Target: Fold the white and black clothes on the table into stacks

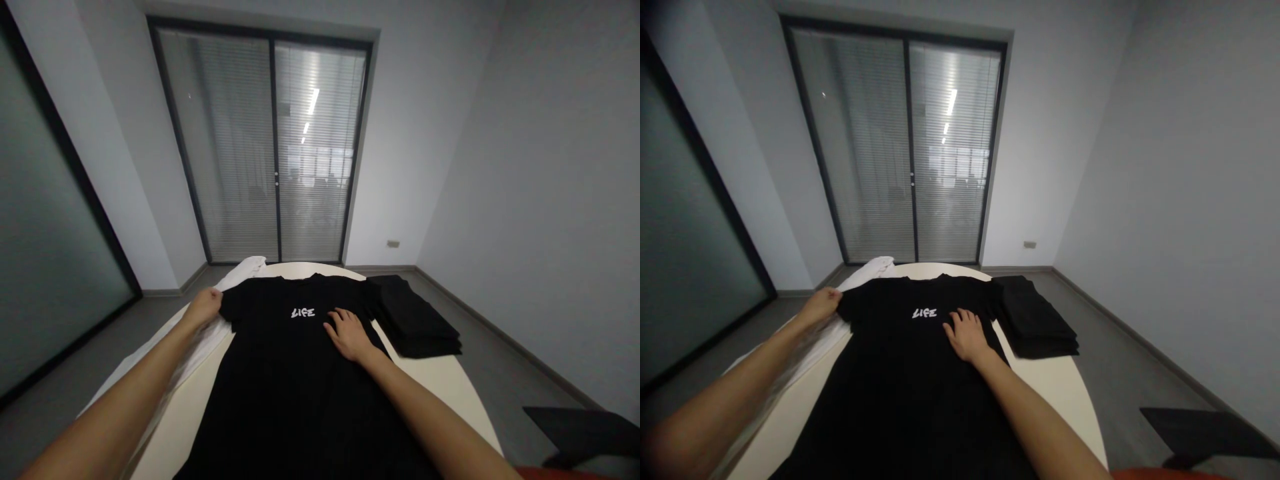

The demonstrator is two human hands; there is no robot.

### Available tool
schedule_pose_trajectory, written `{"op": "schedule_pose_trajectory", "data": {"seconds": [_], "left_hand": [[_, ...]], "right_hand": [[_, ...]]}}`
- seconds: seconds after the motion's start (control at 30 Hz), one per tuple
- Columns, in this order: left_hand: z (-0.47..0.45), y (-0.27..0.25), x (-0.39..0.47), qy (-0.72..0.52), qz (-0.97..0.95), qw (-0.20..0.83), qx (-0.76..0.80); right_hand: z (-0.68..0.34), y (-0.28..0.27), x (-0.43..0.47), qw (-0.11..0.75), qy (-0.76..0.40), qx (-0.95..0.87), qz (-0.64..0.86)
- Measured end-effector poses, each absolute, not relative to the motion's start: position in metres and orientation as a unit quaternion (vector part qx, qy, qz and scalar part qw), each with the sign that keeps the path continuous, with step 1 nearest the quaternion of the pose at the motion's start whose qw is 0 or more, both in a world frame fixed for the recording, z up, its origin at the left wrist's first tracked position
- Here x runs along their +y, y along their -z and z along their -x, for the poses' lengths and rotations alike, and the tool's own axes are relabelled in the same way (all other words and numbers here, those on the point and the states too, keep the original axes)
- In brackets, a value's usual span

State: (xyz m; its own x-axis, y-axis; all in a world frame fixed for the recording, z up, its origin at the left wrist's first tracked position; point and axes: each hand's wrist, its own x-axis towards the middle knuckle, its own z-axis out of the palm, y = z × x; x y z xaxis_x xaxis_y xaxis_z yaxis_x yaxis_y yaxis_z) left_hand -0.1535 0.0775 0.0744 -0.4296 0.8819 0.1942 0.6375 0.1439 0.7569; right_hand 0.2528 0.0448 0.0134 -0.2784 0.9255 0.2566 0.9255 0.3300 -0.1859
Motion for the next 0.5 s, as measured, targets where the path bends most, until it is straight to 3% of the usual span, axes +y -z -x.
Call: {"op": "schedule_pose_trajectory", "data": {"seconds": [0.17, 0.3, 0.5], "left_hand": [[0.157, -0.085, 0.074, -0.51, -0.45, 0.235, 0.694], [0.152, -0.068, 0.067, -0.482, -0.49, 0.302, 0.661], [0.157, -0.057, 0.077, -0.464, -0.5, 0.212, 0.7]], "right_hand": [[-0.255, -0.013, 0.044, 0.194, -0.012, -0.793, 0.577], [-0.255, -0.014, 0.044, 0.2, -0.023, -0.793, 0.574], [-0.259, -0.015, 0.046, 0.205, -0.035, -0.796, 0.569]]}}
